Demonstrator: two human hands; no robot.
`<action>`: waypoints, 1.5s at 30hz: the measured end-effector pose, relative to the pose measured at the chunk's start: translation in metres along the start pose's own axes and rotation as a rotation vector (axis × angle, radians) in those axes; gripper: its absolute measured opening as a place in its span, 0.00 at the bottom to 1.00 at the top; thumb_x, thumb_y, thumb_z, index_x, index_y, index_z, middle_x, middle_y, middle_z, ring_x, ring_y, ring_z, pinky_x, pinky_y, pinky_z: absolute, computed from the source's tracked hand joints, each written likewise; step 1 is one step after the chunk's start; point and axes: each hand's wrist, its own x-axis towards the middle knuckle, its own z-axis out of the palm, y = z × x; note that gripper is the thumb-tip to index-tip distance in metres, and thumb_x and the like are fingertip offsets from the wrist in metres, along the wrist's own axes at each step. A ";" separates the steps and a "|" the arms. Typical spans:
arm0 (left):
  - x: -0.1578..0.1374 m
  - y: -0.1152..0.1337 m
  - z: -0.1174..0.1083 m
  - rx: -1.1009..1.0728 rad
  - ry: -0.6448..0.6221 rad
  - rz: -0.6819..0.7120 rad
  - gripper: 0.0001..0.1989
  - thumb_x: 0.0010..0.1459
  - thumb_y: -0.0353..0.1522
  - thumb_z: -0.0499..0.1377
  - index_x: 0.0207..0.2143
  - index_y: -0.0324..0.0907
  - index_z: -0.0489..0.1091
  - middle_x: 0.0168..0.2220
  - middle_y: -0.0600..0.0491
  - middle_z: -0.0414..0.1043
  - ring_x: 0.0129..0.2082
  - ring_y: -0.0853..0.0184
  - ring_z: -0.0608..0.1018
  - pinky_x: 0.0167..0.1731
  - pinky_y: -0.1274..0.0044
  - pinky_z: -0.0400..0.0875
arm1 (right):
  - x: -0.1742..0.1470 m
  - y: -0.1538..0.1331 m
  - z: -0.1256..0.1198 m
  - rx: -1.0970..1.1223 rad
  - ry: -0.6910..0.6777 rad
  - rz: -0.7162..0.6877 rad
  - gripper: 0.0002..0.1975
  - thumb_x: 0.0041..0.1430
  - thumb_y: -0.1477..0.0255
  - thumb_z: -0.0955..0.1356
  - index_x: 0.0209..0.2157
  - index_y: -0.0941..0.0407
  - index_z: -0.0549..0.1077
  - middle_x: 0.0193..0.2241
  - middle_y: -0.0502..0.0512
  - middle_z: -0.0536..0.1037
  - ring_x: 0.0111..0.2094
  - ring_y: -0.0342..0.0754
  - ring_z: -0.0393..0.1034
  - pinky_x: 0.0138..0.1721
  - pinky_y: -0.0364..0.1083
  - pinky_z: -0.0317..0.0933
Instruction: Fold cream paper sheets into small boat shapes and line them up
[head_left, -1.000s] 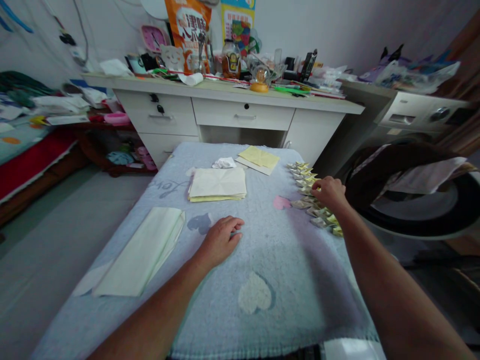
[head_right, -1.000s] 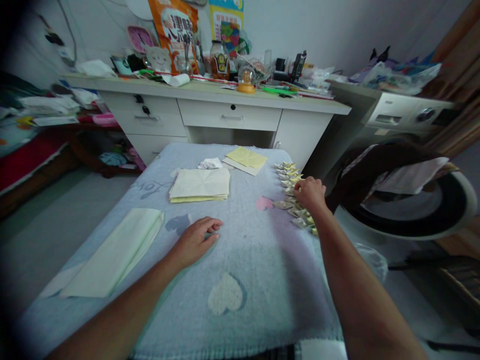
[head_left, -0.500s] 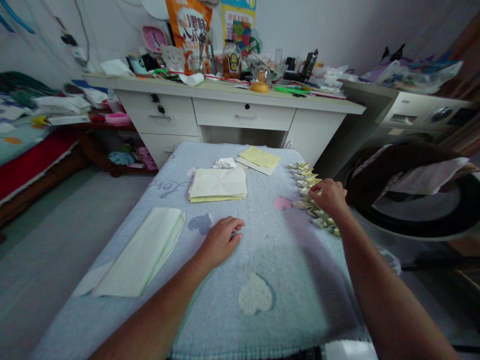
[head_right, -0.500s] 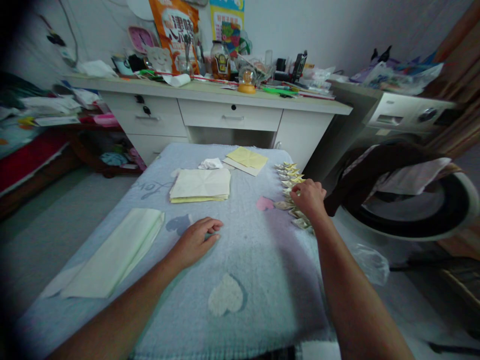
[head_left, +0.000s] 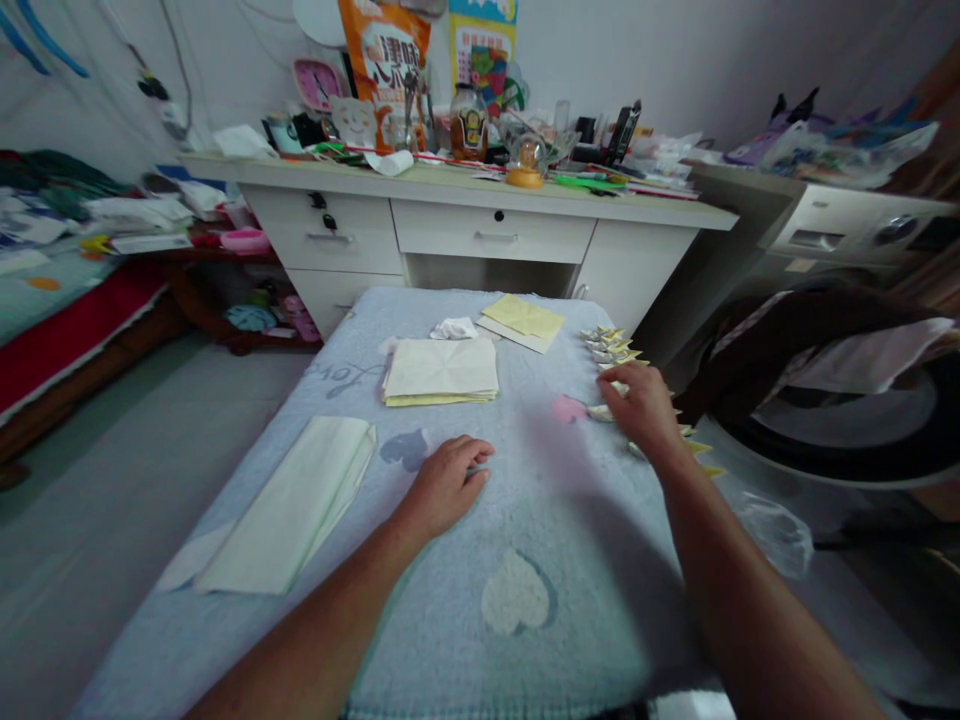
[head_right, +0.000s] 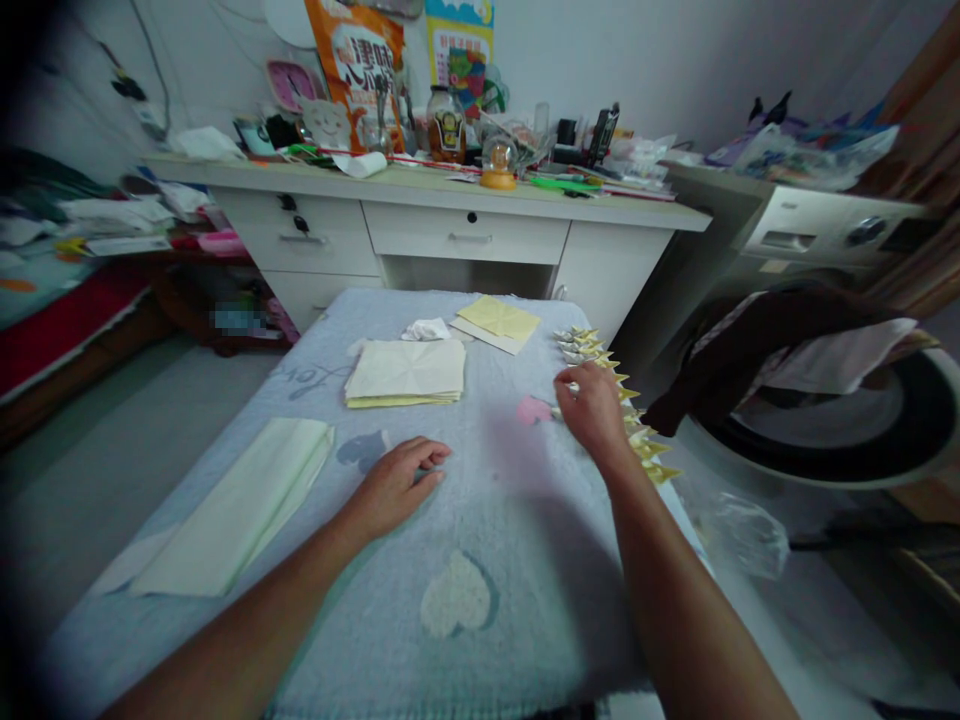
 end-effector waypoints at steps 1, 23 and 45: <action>0.000 0.000 0.000 -0.002 -0.001 -0.001 0.12 0.54 0.26 0.56 0.42 0.41 0.70 0.39 0.50 0.73 0.39 0.65 0.75 0.42 0.73 0.69 | 0.001 -0.012 0.008 0.042 -0.065 -0.045 0.10 0.58 0.72 0.63 0.31 0.58 0.76 0.33 0.59 0.77 0.37 0.52 0.68 0.44 0.51 0.59; 0.004 0.004 -0.004 -0.011 0.080 -0.066 0.10 0.55 0.24 0.55 0.36 0.41 0.73 0.34 0.52 0.76 0.34 0.67 0.76 0.37 0.77 0.69 | 0.033 -0.109 0.111 -0.132 -0.341 -0.306 0.15 0.67 0.68 0.59 0.46 0.54 0.74 0.50 0.58 0.76 0.58 0.58 0.57 0.54 0.57 0.43; 0.004 0.006 -0.008 -0.161 0.452 -0.159 0.36 0.53 0.28 0.59 0.62 0.45 0.47 0.42 0.52 0.70 0.31 0.70 0.73 0.35 0.76 0.69 | -0.015 -0.117 0.062 -0.183 -0.098 -0.360 0.04 0.57 0.76 0.65 0.33 0.56 0.72 0.32 0.56 0.73 0.40 0.53 0.60 0.46 0.51 0.48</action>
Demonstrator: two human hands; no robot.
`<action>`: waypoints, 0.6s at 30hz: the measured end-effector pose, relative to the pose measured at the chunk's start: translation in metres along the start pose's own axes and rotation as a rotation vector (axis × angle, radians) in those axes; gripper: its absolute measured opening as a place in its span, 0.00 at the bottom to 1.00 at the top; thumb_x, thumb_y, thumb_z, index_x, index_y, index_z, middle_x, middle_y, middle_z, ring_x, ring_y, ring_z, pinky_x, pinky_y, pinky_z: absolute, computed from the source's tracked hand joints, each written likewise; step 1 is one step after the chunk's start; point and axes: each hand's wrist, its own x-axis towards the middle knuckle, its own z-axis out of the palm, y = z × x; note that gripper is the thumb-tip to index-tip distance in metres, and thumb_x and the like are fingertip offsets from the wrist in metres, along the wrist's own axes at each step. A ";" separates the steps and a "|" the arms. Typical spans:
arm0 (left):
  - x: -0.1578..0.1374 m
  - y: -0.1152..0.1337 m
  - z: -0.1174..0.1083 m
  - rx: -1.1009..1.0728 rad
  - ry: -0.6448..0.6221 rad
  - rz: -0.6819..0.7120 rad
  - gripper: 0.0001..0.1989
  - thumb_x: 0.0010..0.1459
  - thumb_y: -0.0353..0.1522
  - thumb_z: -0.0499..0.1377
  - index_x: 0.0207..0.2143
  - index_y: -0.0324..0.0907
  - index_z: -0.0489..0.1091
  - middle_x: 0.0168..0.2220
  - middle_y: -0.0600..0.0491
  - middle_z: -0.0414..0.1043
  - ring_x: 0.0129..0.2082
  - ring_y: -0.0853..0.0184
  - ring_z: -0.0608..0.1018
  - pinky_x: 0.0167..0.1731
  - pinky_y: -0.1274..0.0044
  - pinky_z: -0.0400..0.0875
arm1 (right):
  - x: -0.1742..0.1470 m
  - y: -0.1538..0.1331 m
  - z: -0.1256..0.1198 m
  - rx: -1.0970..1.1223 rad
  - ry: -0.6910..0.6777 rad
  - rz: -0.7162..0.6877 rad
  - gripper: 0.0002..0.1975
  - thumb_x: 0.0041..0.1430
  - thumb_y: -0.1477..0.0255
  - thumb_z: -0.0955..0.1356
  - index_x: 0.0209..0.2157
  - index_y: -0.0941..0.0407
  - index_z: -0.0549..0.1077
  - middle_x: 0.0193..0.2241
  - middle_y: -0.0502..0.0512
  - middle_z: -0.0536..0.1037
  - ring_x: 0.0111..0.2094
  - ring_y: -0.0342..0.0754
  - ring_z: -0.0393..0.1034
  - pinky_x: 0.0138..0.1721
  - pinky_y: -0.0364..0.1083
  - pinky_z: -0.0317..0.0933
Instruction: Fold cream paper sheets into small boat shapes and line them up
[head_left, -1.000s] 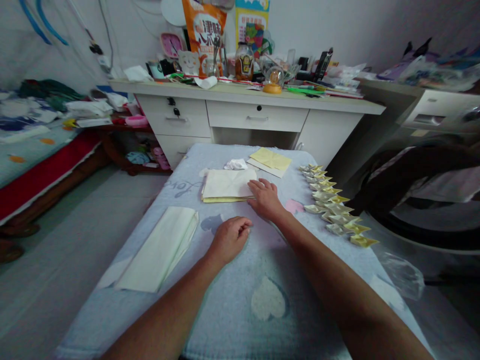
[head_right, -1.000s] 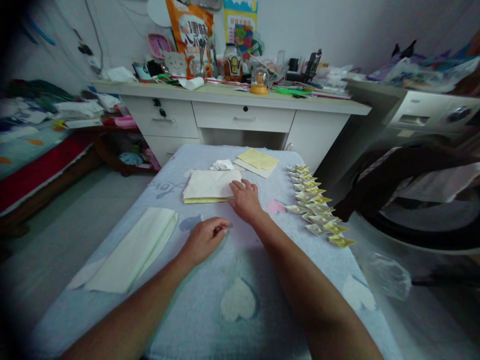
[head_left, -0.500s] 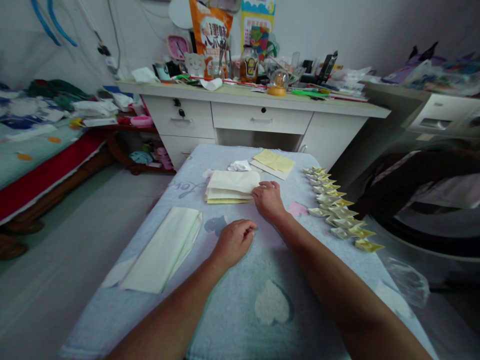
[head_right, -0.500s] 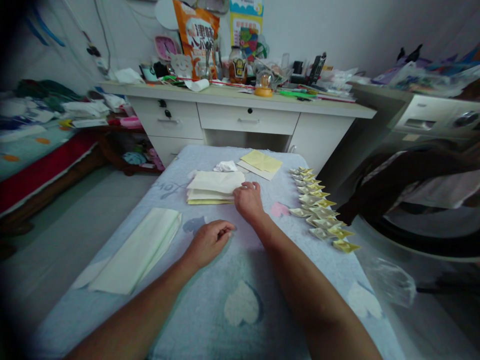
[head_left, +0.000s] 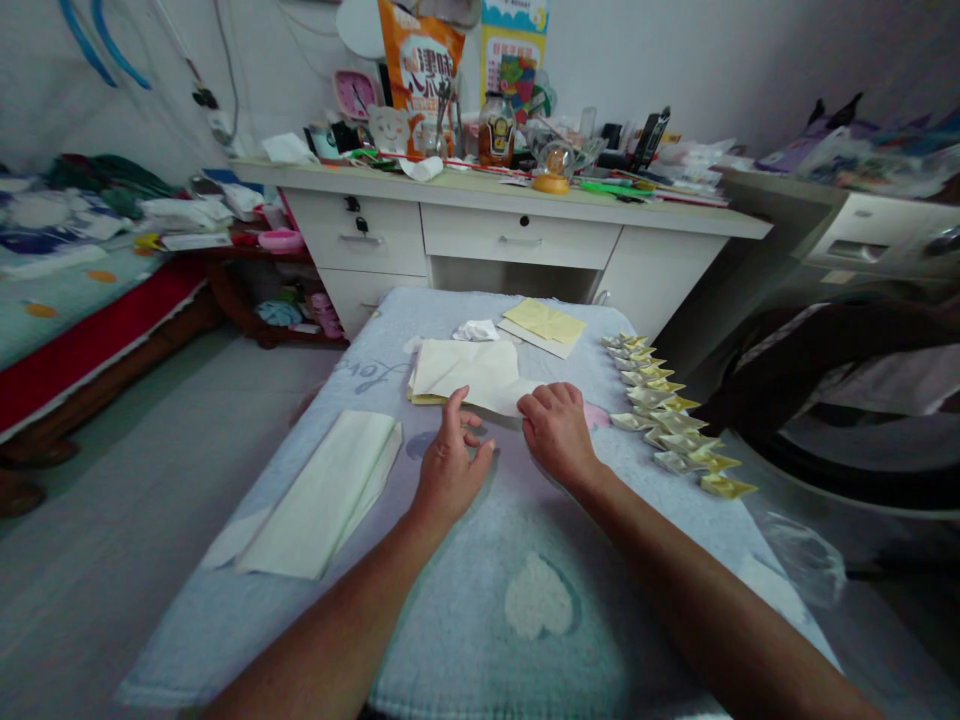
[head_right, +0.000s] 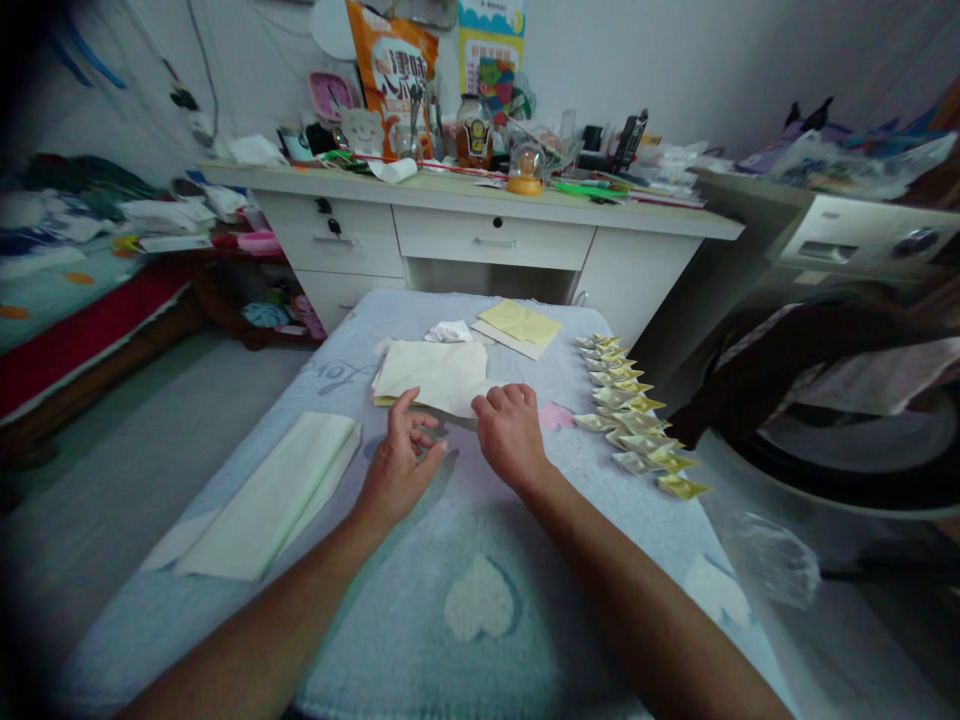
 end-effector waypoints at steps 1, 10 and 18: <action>0.000 0.000 -0.001 0.005 -0.024 0.007 0.35 0.53 0.28 0.58 0.62 0.46 0.49 0.42 0.52 0.70 0.32 0.70 0.74 0.36 0.76 0.69 | -0.007 -0.003 -0.003 -0.001 -0.018 -0.015 0.04 0.58 0.76 0.65 0.33 0.56 0.72 0.32 0.56 0.73 0.40 0.53 0.60 0.46 0.52 0.49; 0.003 -0.005 -0.005 -0.225 -0.088 -0.136 0.12 0.59 0.35 0.53 0.41 0.41 0.72 0.26 0.56 0.69 0.26 0.69 0.70 0.27 0.79 0.62 | -0.048 0.003 -0.014 0.550 -0.016 -0.073 0.14 0.60 0.61 0.67 0.43 0.55 0.72 0.40 0.58 0.72 0.43 0.53 0.64 0.47 0.53 0.56; 0.003 -0.007 0.000 -0.431 -0.105 -0.114 0.23 0.55 0.31 0.56 0.54 0.43 0.61 0.27 0.59 0.68 0.25 0.73 0.69 0.27 0.83 0.62 | -0.049 0.043 0.019 1.186 0.038 0.559 0.21 0.59 0.59 0.66 0.51 0.53 0.66 0.44 0.57 0.74 0.40 0.48 0.69 0.40 0.47 0.63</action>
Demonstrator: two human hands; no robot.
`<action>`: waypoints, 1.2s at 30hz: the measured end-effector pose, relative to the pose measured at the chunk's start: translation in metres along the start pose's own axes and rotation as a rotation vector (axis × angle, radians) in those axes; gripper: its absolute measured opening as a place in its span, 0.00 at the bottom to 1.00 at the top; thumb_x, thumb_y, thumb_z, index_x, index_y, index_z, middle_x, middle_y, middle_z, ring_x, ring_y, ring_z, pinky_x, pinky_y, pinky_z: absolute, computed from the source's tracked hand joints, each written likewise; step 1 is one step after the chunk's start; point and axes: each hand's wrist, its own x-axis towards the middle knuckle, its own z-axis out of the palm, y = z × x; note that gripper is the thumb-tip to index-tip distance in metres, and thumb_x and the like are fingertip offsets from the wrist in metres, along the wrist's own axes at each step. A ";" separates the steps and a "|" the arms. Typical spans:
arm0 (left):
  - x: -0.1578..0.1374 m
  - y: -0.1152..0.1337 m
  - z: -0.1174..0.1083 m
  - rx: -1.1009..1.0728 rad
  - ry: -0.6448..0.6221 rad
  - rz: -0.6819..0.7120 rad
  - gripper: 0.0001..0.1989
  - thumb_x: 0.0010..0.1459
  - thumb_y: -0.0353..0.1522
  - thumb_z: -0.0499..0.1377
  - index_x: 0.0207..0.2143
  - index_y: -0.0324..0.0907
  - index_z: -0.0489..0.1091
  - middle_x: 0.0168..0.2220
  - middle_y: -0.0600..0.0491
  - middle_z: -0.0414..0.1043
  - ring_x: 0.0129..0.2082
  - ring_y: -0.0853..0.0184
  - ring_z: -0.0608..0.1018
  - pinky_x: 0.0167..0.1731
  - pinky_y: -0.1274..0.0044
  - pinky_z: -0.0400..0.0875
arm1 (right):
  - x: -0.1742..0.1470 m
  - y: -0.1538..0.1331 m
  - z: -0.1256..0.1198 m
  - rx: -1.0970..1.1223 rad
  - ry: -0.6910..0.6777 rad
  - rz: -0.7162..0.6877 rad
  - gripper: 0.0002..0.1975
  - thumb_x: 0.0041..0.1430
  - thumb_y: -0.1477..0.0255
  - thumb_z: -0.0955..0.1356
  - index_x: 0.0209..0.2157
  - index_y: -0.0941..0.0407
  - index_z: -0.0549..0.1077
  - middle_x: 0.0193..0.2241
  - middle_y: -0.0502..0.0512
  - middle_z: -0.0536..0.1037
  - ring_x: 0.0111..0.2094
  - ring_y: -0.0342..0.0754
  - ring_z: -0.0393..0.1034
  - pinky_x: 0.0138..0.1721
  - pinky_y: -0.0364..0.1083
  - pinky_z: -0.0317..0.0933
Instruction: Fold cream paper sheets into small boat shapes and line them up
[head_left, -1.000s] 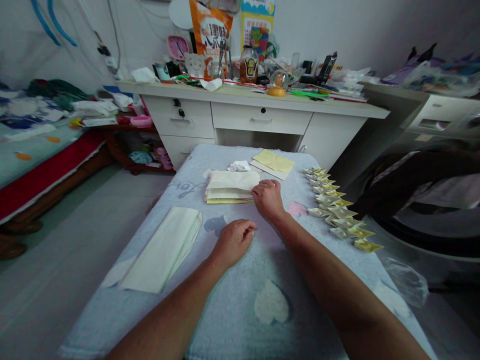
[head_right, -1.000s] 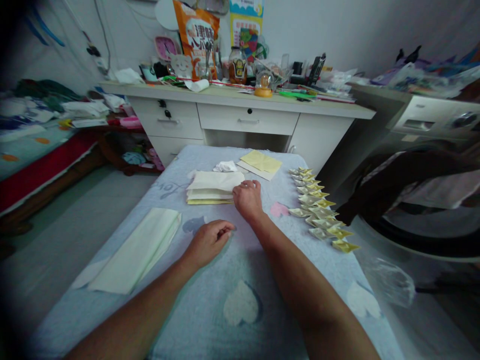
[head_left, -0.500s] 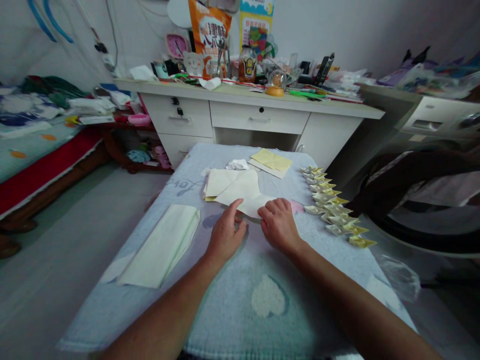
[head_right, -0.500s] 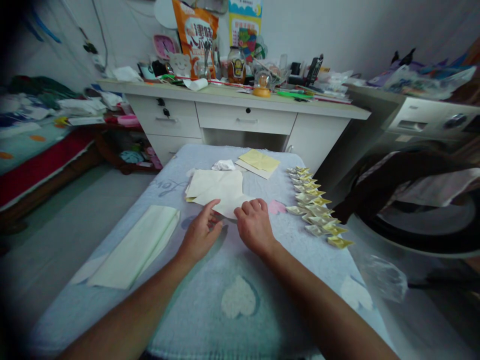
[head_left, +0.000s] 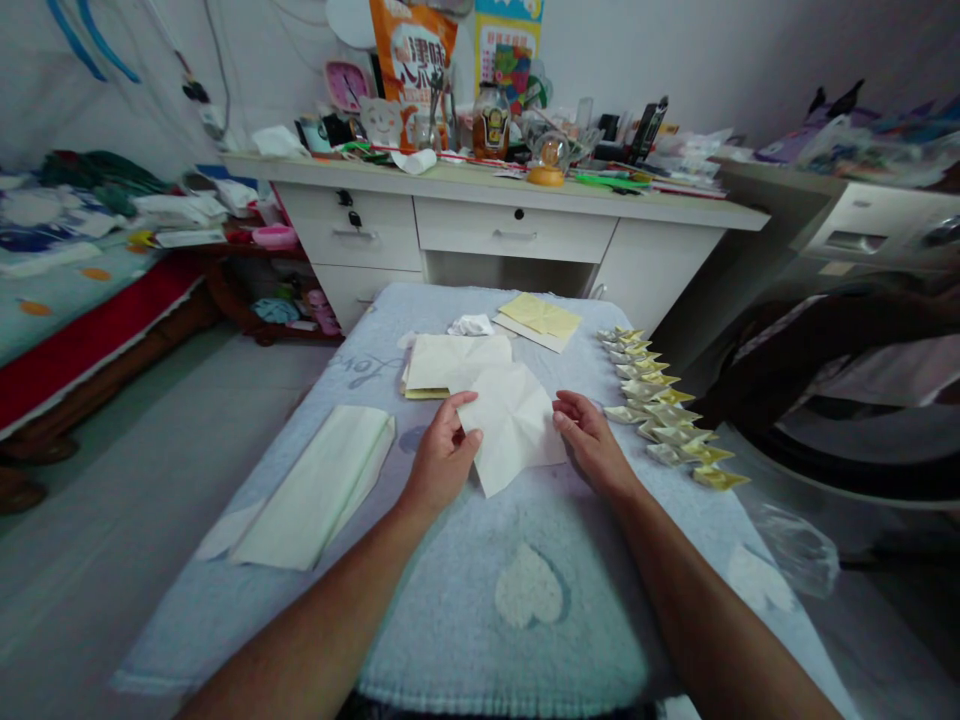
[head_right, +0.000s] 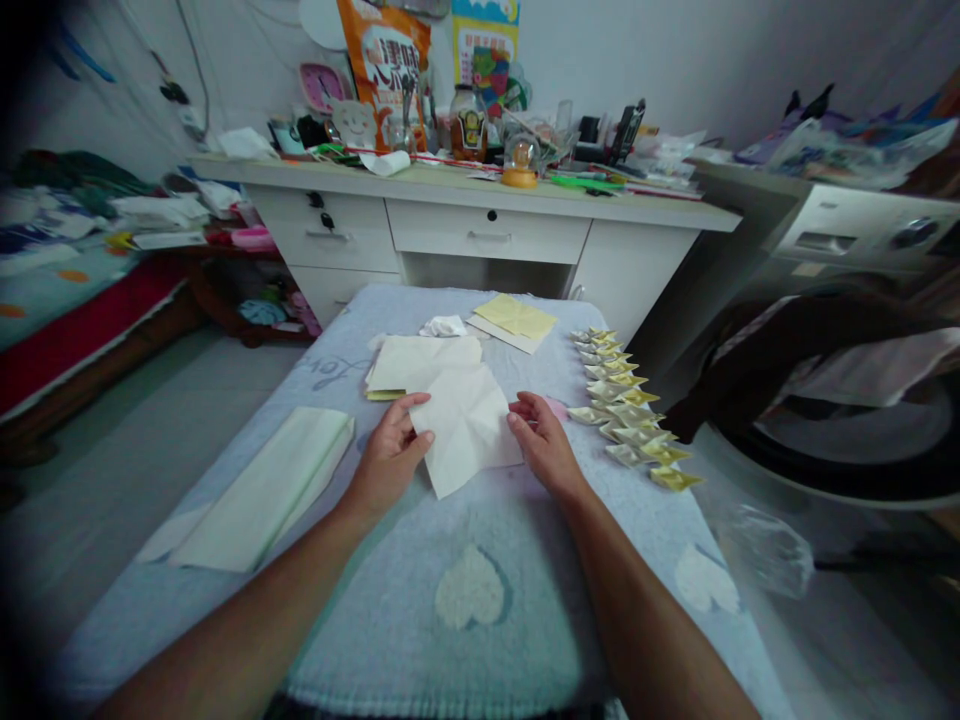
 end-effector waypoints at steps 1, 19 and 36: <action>0.000 0.002 0.000 -0.032 -0.022 0.008 0.26 0.56 0.30 0.56 0.57 0.43 0.57 0.29 0.58 0.70 0.26 0.72 0.71 0.29 0.82 0.64 | 0.000 0.001 0.000 0.122 -0.043 0.049 0.22 0.58 0.60 0.67 0.52 0.52 0.65 0.42 0.55 0.75 0.38 0.46 0.70 0.38 0.45 0.63; -0.005 0.021 -0.007 0.148 0.035 0.097 0.19 0.54 0.32 0.61 0.49 0.40 0.67 0.28 0.57 0.72 0.19 0.77 0.61 0.21 0.83 0.56 | -0.009 -0.021 0.001 0.491 -0.130 0.002 0.08 0.47 0.68 0.75 0.29 0.53 0.76 0.31 0.48 0.79 0.36 0.46 0.71 0.43 0.47 0.64; -0.005 0.023 -0.009 0.634 -0.126 0.527 0.07 0.52 0.23 0.56 0.26 0.42 0.65 0.30 0.53 0.70 0.34 0.65 0.71 0.36 0.74 0.65 | -0.008 -0.031 -0.024 -0.199 -0.466 -0.278 0.08 0.54 0.67 0.72 0.35 0.55 0.74 0.46 0.57 0.71 0.50 0.51 0.65 0.54 0.52 0.56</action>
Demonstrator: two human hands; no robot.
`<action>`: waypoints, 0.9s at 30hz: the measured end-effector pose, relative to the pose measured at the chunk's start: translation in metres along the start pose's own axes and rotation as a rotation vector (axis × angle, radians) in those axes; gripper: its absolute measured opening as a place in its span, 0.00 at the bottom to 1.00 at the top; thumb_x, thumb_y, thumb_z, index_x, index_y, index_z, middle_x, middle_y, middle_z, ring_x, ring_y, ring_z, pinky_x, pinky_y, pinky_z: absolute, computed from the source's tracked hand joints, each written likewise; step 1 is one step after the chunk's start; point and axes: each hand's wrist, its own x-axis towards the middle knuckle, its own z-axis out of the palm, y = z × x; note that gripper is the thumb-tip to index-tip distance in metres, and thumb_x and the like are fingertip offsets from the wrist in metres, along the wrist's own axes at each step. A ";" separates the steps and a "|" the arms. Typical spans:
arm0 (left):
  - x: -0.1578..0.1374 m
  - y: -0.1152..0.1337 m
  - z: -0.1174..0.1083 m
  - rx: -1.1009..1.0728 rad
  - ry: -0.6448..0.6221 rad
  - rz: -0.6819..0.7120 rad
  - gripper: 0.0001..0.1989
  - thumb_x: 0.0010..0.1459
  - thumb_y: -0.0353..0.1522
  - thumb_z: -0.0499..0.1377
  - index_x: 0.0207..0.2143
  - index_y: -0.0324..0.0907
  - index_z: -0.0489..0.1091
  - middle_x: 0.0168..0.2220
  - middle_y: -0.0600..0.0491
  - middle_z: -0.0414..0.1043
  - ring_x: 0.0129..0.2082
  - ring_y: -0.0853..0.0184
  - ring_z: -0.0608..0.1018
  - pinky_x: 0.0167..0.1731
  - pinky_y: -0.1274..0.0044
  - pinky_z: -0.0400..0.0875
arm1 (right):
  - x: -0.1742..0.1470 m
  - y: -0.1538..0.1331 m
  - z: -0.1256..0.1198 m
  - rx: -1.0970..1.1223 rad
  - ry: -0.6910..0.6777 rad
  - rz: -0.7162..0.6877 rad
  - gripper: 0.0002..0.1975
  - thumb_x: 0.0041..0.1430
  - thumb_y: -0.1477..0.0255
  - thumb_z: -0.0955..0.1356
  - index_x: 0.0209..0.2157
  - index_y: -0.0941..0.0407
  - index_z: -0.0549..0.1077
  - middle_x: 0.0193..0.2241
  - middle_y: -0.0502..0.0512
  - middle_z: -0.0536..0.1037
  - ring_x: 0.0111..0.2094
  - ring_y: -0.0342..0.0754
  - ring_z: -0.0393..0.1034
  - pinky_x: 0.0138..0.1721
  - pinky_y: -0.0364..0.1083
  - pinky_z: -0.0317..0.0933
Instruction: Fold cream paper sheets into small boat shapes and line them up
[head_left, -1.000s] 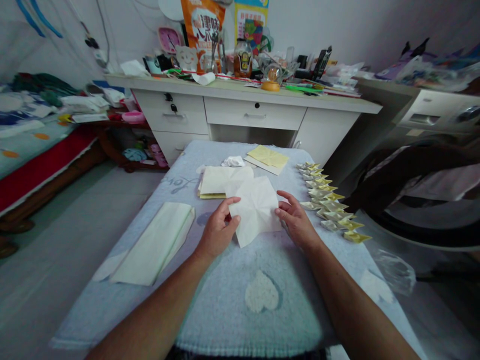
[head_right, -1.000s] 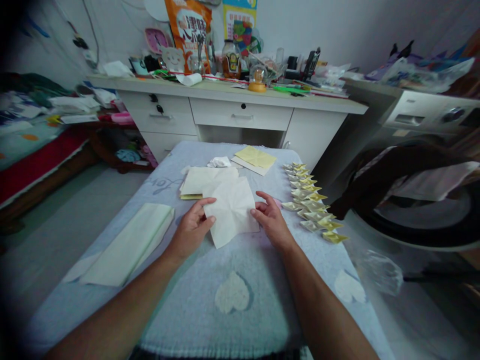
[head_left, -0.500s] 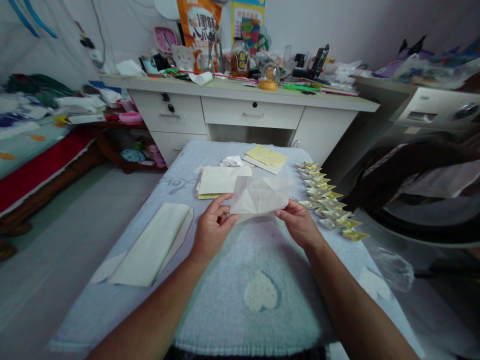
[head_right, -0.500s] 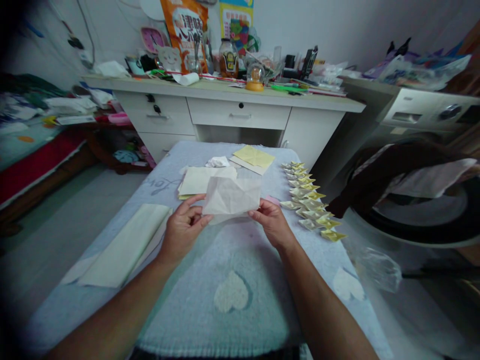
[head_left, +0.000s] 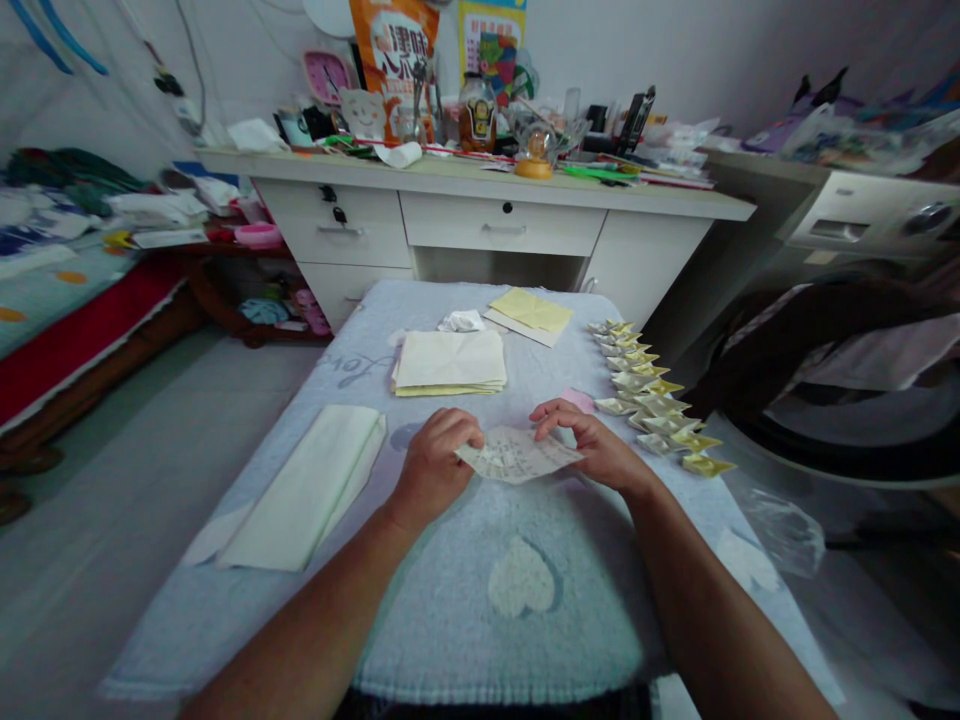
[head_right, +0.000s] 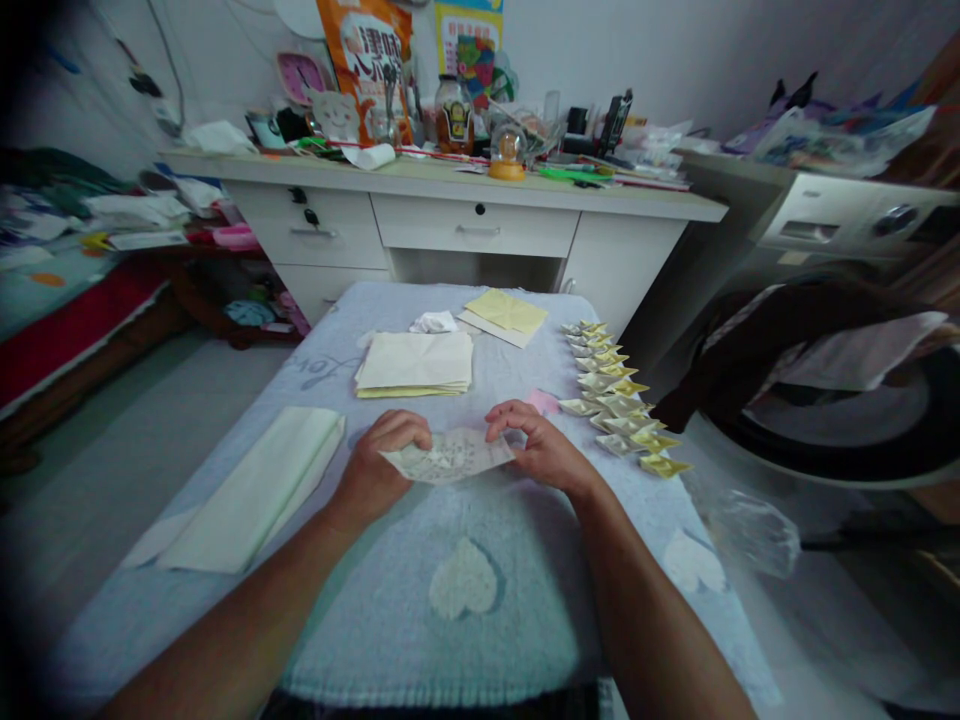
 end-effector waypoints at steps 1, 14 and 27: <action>0.000 0.000 0.000 0.030 -0.003 0.011 0.06 0.52 0.23 0.56 0.26 0.42 0.65 0.29 0.53 0.70 0.33 0.65 0.71 0.36 0.74 0.64 | -0.001 -0.002 -0.001 -0.003 -0.049 -0.002 0.09 0.54 0.67 0.72 0.37 0.54 0.74 0.47 0.57 0.70 0.51 0.51 0.64 0.54 0.52 0.55; -0.002 0.000 -0.007 0.110 0.067 0.050 0.08 0.52 0.26 0.57 0.36 0.43 0.70 0.41 0.49 0.71 0.44 0.62 0.71 0.44 0.70 0.68 | 0.001 -0.008 0.011 -0.294 0.165 -0.045 0.05 0.50 0.74 0.72 0.28 0.54 0.72 0.43 0.55 0.71 0.48 0.52 0.64 0.53 0.54 0.51; -0.003 -0.005 0.001 0.026 -0.332 0.019 0.13 0.45 0.21 0.61 0.34 0.43 0.74 0.39 0.50 0.71 0.42 0.61 0.69 0.42 0.70 0.65 | -0.005 0.000 0.005 -0.451 -0.162 0.022 0.14 0.47 0.73 0.74 0.38 0.53 0.76 0.46 0.57 0.70 0.49 0.54 0.61 0.52 0.54 0.52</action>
